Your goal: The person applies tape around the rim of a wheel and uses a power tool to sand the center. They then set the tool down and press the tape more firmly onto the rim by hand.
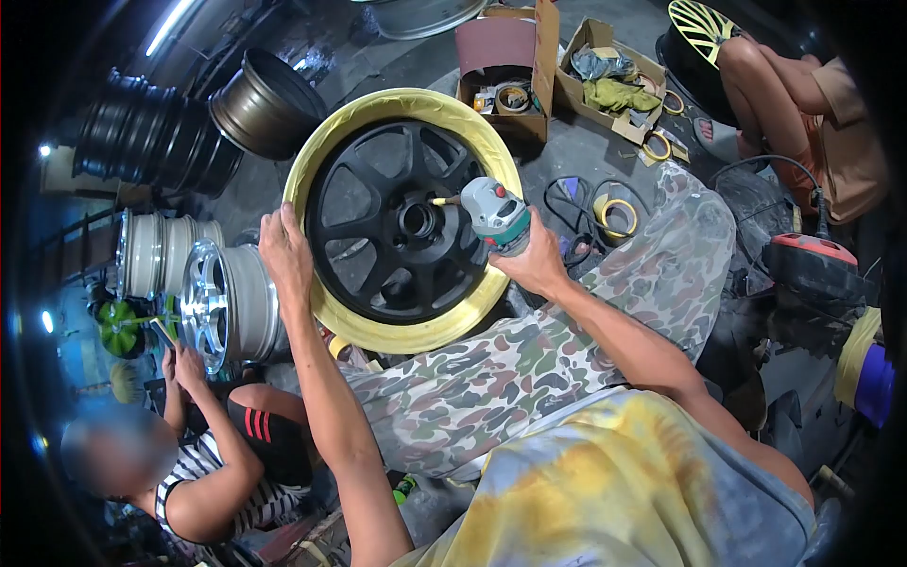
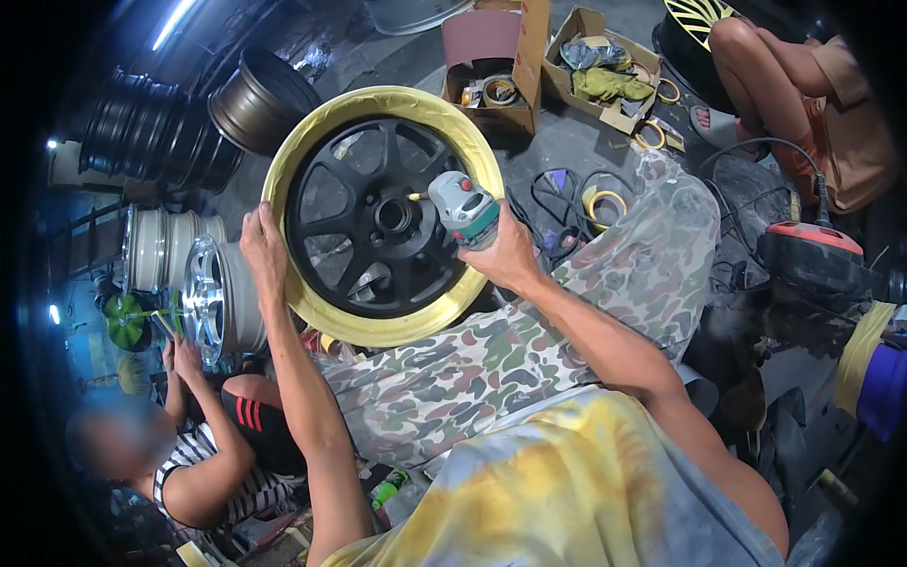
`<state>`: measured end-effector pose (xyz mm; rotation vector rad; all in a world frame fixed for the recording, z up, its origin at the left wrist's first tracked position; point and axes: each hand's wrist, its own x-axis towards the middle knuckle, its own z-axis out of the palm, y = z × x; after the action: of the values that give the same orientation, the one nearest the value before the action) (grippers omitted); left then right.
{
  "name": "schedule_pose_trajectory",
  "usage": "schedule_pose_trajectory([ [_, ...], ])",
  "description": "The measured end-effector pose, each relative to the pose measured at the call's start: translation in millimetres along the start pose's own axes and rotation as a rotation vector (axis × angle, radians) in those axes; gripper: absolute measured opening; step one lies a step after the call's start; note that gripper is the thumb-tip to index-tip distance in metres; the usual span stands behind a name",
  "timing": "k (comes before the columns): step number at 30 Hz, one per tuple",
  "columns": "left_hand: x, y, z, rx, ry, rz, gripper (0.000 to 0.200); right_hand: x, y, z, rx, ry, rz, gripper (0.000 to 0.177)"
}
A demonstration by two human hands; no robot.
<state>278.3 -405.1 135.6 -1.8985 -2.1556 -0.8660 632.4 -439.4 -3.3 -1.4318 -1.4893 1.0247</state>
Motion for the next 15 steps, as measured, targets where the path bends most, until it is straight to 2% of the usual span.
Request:
schedule_pose_trajectory([
  [3,0,0,-2,0.008,-0.015,-0.01,0.036,-1,1,1,0.019,0.0,0.011,0.067],
  [5,0,-3,0,-0.004,-0.014,-0.01,0.036,0,-1,-1,0.057,-0.039,0.052,0.075],
  [15,1,-1,-2,0.011,-0.019,-0.026,0.035,1,-2,-10,0.093,-0.012,0.063,0.075],
])
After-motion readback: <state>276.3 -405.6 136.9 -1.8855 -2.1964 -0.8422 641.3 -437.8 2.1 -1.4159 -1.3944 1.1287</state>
